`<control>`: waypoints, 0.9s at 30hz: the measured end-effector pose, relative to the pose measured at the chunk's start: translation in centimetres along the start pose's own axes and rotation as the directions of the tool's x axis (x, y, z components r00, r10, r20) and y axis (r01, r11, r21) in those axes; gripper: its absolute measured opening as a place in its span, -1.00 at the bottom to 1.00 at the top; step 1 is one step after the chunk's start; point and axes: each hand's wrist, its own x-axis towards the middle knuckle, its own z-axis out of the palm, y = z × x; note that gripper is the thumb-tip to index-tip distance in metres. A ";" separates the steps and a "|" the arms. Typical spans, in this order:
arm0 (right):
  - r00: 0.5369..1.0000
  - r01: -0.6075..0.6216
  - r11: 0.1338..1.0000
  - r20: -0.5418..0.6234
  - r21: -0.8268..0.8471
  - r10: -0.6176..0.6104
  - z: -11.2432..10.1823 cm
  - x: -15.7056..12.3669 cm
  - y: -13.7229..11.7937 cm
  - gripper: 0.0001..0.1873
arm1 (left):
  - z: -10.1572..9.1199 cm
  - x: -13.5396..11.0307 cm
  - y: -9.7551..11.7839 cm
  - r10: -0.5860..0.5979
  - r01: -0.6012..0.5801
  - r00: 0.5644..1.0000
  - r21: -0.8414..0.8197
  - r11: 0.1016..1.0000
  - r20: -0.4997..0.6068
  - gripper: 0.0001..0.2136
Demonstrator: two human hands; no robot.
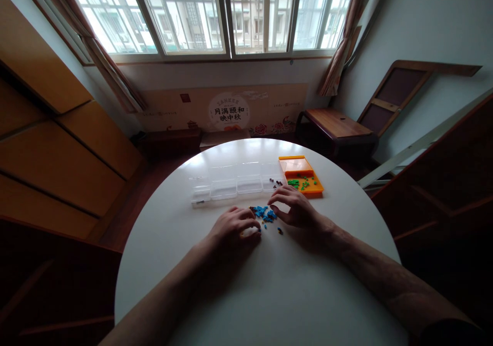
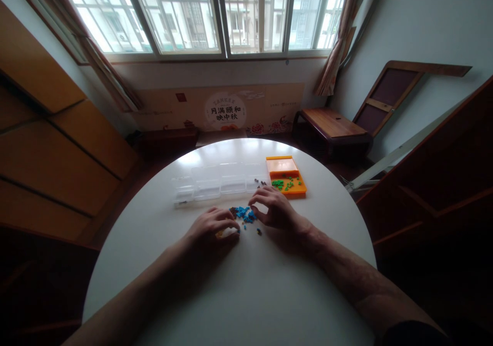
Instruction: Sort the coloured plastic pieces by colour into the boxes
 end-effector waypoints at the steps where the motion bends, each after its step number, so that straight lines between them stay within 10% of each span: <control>1: 0.999 0.018 1.000 0.040 0.006 -0.019 0.0 -0.1 -0.1 -0.91 | 0.1 0.0 0.0 -0.002 0.002 1.000 0.002 1.000 0.009 -0.89; 16: 0.987 0.044 0.997 0.157 -0.059 -0.034 0.6 -0.3 0.0 -0.82 | -0.9 0.8 0.1 -0.129 0.150 0.959 0.066 0.986 -0.254 -0.85; 27: 0.983 0.105 0.994 0.153 -0.028 -0.099 0.5 -0.3 0.0 -0.97 | -3.3 6.6 -2.4 -0.294 0.342 0.920 0.168 0.924 -0.258 -0.82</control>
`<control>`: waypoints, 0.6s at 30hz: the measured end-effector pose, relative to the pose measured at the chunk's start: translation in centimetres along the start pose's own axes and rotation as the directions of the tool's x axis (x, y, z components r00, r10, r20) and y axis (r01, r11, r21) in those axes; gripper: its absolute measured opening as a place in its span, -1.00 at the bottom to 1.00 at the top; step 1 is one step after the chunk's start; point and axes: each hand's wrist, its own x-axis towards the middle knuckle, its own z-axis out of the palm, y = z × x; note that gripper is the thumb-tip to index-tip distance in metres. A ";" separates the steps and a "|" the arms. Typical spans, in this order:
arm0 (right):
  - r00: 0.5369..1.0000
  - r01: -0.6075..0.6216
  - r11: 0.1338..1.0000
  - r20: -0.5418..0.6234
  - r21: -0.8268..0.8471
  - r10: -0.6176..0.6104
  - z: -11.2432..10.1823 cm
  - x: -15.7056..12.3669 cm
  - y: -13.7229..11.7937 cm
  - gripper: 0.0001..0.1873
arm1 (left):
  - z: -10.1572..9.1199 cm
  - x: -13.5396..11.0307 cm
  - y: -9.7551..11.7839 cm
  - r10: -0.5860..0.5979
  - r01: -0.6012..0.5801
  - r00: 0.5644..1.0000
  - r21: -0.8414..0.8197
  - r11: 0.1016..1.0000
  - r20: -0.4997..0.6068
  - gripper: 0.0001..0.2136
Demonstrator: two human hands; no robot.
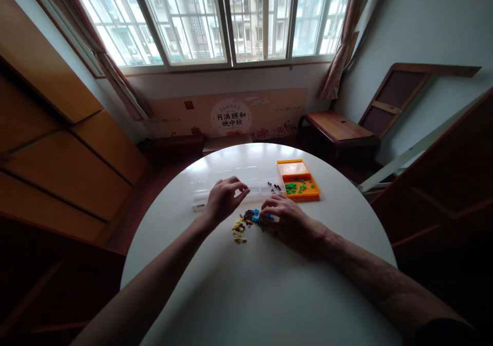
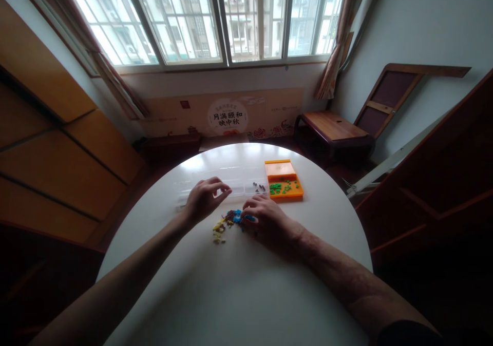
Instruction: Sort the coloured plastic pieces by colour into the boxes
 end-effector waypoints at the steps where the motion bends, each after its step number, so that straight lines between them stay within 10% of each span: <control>1: 1.000 0.000 1.000 0.002 0.006 0.000 -0.1 0.0 0.0 -0.97 | 0.3 0.4 -0.3 -0.015 0.015 1.000 0.007 1.000 0.013 -0.84; 18: 0.995 -0.088 0.996 -0.042 0.001 0.088 -0.6 0.2 -0.1 -0.95 | 2.1 -2.9 -0.5 0.195 -0.201 0.979 -0.155 0.967 -0.055 -0.88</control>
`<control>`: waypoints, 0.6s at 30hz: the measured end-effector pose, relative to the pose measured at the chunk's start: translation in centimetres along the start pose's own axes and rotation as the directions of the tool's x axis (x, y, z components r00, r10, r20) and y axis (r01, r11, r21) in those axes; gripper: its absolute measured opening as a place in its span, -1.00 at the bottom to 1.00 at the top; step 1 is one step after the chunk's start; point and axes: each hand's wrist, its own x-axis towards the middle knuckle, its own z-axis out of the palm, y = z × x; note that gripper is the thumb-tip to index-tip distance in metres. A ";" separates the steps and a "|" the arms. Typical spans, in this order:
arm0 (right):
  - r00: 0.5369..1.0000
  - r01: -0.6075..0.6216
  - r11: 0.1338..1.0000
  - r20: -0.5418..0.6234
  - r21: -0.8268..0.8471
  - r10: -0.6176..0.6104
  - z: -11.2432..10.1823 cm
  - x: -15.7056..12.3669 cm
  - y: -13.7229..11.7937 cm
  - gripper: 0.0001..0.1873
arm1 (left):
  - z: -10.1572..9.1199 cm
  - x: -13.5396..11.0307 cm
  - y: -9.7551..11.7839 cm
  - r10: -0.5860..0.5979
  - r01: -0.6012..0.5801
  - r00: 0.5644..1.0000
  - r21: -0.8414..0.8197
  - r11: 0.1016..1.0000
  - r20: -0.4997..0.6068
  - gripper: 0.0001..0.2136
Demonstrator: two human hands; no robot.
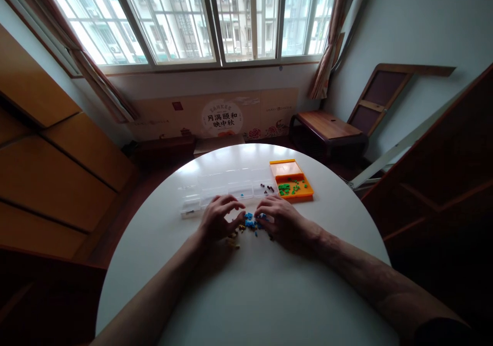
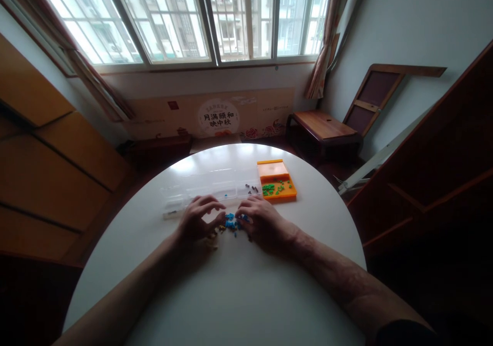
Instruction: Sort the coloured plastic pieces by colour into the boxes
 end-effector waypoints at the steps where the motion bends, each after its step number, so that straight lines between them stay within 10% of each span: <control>1: 1.000 -0.009 1.000 -0.003 -0.001 0.009 0.1 0.0 0.1 -0.94 | 0.0 -0.3 -0.1 0.022 -0.021 0.999 -0.018 1.000 0.026 -0.88; 18: 0.999 -0.009 1.000 0.039 0.029 0.007 0.1 0.0 0.0 -0.85 | 0.9 -1.9 -0.4 0.120 -0.111 0.977 -0.056 0.992 0.179 -0.93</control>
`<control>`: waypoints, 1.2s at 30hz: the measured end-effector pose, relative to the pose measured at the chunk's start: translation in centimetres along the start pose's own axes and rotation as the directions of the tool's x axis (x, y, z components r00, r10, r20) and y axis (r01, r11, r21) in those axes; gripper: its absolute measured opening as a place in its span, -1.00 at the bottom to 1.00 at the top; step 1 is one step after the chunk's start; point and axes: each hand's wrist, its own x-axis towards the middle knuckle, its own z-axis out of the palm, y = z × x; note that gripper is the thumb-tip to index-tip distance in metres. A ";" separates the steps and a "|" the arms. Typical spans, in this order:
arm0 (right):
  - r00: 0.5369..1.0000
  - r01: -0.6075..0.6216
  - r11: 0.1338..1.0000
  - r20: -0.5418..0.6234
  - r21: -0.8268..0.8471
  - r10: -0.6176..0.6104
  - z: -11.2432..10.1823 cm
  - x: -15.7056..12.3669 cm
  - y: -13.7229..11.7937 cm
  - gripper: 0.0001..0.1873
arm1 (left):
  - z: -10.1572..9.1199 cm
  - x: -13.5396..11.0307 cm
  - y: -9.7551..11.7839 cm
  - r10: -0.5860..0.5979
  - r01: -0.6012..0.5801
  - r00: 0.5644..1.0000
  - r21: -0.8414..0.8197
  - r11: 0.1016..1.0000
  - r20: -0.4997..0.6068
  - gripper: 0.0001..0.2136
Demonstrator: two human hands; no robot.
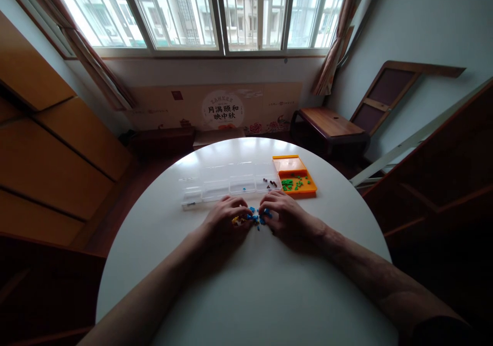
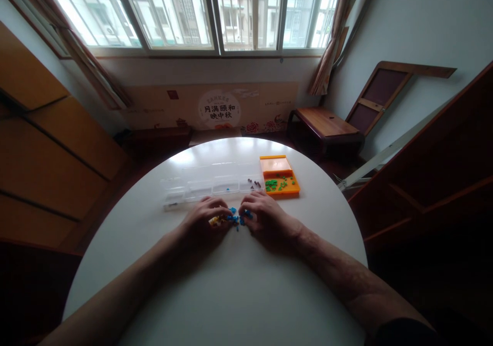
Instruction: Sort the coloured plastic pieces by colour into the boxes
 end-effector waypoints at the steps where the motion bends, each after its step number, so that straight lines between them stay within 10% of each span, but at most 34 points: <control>1: 1.000 0.003 1.000 -0.002 0.002 -0.003 0.0 0.0 0.0 -0.86 | 0.0 0.0 0.0 -0.007 0.007 1.000 0.012 1.000 -0.002 -0.92; 17: 0.998 0.048 0.997 0.035 -0.065 -0.045 -0.1 0.3 -0.1 -0.95 | 0.4 0.1 -0.5 -0.036 0.037 0.995 0.011 0.999 -0.092 -0.89; 27: 0.991 0.132 0.989 0.041 -0.071 -0.129 0.3 0.6 0.2 -0.93 | 0.3 1.4 -2.0 -0.383 0.399 0.842 -0.039 0.916 -0.380 -0.86; 36: 0.995 0.103 0.993 0.008 -0.048 -0.103 0.2 0.1 0.4 -0.97 | -0.1 1.0 -0.7 -0.353 0.384 0.887 0.048 0.922 -0.298 -0.88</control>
